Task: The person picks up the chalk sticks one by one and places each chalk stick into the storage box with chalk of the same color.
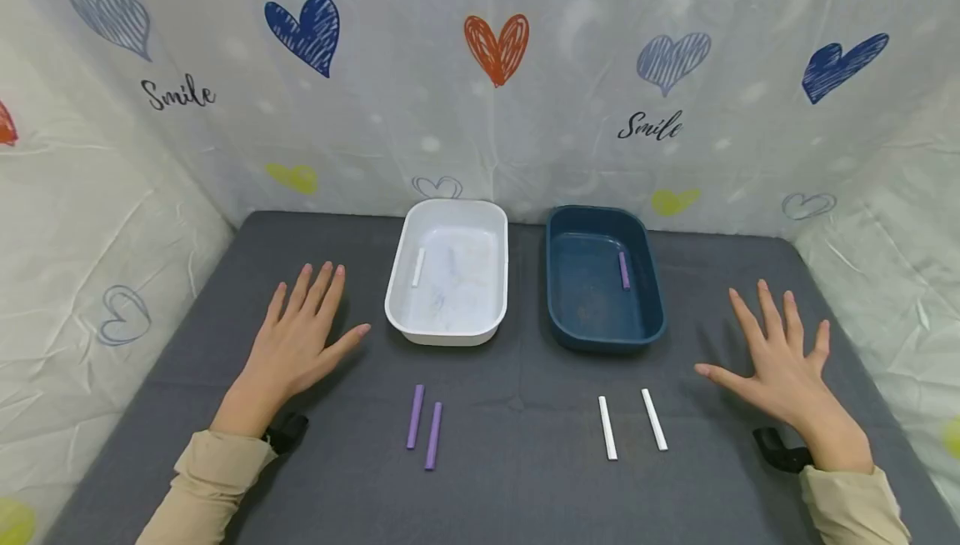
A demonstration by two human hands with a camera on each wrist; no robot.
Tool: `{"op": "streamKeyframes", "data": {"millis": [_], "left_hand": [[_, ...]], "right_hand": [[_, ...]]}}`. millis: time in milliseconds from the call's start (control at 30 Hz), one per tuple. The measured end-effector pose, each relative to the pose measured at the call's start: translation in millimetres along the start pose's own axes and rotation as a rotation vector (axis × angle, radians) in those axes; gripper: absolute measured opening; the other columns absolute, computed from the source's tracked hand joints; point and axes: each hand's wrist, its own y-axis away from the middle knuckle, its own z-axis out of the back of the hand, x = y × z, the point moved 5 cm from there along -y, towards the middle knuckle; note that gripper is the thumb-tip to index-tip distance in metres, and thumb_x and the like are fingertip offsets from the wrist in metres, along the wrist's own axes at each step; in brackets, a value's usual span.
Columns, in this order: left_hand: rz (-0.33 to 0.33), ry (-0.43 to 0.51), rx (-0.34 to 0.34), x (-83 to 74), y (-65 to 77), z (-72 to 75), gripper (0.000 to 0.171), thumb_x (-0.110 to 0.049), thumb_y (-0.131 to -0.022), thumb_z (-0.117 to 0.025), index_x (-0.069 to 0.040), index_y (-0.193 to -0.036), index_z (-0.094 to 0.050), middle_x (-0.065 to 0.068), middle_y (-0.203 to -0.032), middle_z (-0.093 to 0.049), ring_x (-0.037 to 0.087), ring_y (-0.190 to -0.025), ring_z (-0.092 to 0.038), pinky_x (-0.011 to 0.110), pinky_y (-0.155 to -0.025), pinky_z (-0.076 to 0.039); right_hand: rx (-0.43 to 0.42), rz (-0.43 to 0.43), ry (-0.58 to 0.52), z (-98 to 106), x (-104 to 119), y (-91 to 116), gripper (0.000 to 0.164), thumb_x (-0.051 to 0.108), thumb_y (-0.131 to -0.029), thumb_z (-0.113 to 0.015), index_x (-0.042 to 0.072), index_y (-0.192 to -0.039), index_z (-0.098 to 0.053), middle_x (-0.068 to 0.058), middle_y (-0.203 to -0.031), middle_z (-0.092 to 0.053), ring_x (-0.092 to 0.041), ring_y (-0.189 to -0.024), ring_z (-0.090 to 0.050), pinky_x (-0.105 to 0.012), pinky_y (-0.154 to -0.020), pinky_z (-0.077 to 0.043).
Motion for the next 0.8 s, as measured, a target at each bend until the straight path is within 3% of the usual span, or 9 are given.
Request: {"op": "streamKeyframes", "data": {"millis": [467, 800], "left_hand": [[-0.035, -0.017, -0.026, -7.2, -7.8, 4.1, 0.096, -0.064, -0.094, -0.050, -0.004, -0.159, -0.013, 0.020, -0.162, -0.020, 0.036, -0.151, -0.010, 0.055, -0.120, -0.006], [-0.075, -0.027, -0.049, -18.8, -19.8, 6.5, 0.098, -0.066, -0.093, -0.052, -0.003, -0.159, -0.017, 0.020, -0.161, -0.025, 0.037, -0.149, -0.016, 0.058, -0.118, -0.014]], "right_hand": [[-0.068, 0.083, -0.093, 3, 14, 0, 0.114, 0.050, -0.081, -0.078, 0.024, -0.162, -0.002, -0.009, -0.166, 0.010, -0.038, -0.150, 0.013, -0.072, -0.105, 0.019], [-0.081, 0.158, -0.168, 2, 31, -1, 0.114, 0.045, -0.080, -0.081, 0.022, -0.162, -0.006, -0.010, -0.166, 0.001, -0.037, -0.151, 0.006, -0.068, -0.107, 0.019]]}}
